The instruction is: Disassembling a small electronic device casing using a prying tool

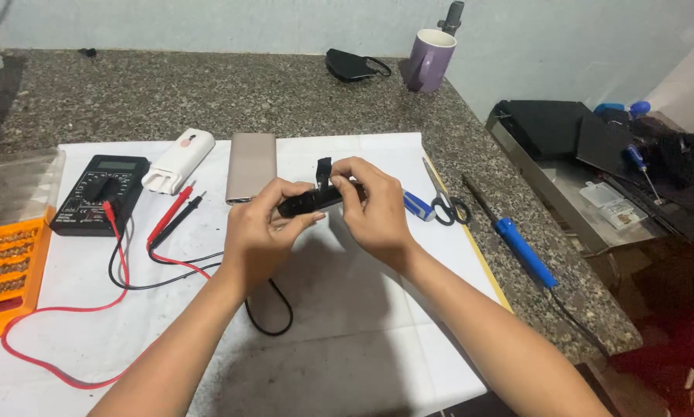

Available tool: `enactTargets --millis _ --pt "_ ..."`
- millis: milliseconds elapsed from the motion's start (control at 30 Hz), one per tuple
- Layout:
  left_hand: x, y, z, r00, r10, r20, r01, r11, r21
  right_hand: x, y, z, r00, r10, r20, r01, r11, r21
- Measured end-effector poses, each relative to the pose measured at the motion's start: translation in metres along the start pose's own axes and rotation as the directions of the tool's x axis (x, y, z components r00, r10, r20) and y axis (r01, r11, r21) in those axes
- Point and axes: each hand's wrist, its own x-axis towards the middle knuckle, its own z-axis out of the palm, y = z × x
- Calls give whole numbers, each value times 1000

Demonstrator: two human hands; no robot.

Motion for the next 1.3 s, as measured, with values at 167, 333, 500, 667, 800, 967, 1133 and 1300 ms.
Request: enactTargets --millis 167,333,500,667,800,967,1133,1300 --pt "4 -8 0 981 193 14 -193 965 179 2 5 3 999 40 -16 -40 999 1" --pt "7 -16 -5 944 315 101 -328 852 409 3 7 3 996 87 -9 -87 996 -6" --pt "8 -20 -5 907 380 179 -420 814 400 2 9 5 988 153 -17 -152 988 13" --pt "11 -37 -9 819 480 314 -569 751 336 1 16 8 979 203 -19 -203 979 12" --pt "7 -47 -1 733 553 397 -663 712 231 10 39 7 956 272 -108 -262 960 102" --pt "0 7 -8 806 192 560 -403 871 281 24 51 -25 978 177 -105 -181 983 -26" --pt "8 11 -23 849 198 489 -378 875 302 21 36 -23 995 62 74 -63 998 11" --pt "25 10 -36 971 237 -7 -223 922 316 16 13 -25 956 -59 286 35 995 91"
